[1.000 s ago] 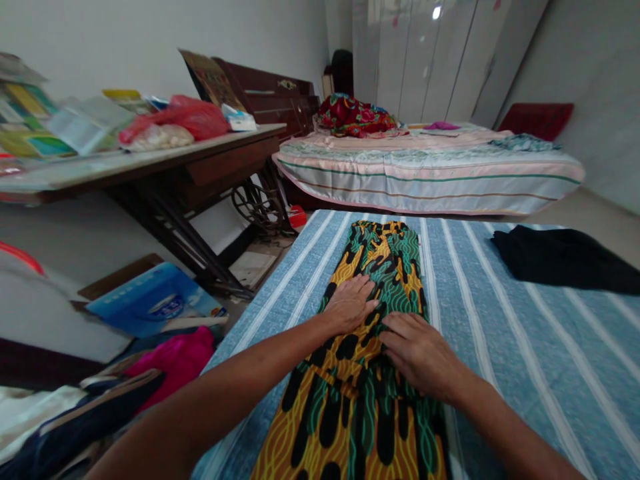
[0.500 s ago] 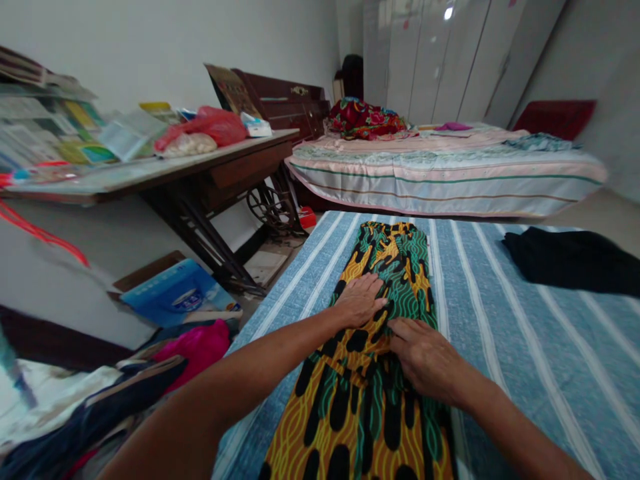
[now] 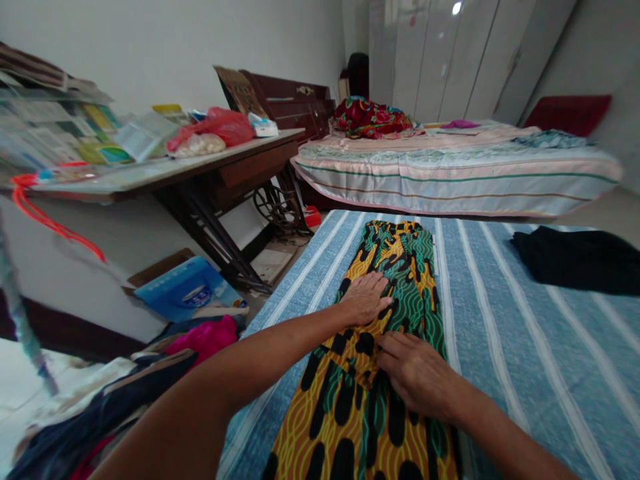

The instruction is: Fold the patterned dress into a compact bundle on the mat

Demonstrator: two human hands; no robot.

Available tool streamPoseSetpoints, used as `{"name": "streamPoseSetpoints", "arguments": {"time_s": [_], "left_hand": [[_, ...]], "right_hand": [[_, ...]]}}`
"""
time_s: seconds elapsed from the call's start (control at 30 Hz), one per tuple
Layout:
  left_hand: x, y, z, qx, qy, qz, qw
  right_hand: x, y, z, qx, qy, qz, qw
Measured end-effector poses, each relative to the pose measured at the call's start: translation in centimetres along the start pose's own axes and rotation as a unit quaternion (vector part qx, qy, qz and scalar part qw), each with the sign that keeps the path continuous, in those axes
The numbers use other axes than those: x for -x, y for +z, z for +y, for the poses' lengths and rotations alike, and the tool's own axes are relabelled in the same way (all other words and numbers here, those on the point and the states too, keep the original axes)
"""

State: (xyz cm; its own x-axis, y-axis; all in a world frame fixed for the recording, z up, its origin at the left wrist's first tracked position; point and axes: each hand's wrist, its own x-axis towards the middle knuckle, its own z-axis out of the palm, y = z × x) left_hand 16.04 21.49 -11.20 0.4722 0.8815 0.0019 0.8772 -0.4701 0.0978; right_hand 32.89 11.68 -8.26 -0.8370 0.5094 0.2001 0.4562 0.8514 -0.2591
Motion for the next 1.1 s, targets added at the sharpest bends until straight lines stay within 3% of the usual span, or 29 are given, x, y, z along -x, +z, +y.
{"name": "streamPoseSetpoints", "arguments": {"time_s": [0.47, 0.6, 0.73, 0.8, 0.97, 1.1], "left_hand": [[0.2, 0.2, -0.1, -0.008, 0.005, 0.016, 1.000], [0.2, 0.3, -0.2, -0.003, 0.001, 0.023, 1.000], [0.2, -0.7, -0.2, 0.031, -0.010, 0.011, 0.999], [0.6, -1.6, 0.1, 0.042, -0.017, 0.026, 0.999], [3.9, -3.3, 2.2, 0.022, -0.050, 0.025, 0.998], [6.7, -2.4, 2.8, 0.022, -0.097, -0.026, 0.995]], "right_hand": [[0.0, -1.2, -1.5, -0.022, -0.022, -0.062, 0.998], [-0.1, -1.9, -1.3, -0.064, -0.020, -0.021, 0.998], [-0.3, -0.9, 0.4, -0.040, 0.078, 0.118, 0.989], [-0.2, 0.2, 1.6, 0.001, 0.141, 0.160, 0.977], [0.1, 2.8, 3.5, 0.045, 0.250, 0.102, 0.962], [0.4, 3.8, 3.7, 0.055, 0.296, 0.058, 0.952]]}}
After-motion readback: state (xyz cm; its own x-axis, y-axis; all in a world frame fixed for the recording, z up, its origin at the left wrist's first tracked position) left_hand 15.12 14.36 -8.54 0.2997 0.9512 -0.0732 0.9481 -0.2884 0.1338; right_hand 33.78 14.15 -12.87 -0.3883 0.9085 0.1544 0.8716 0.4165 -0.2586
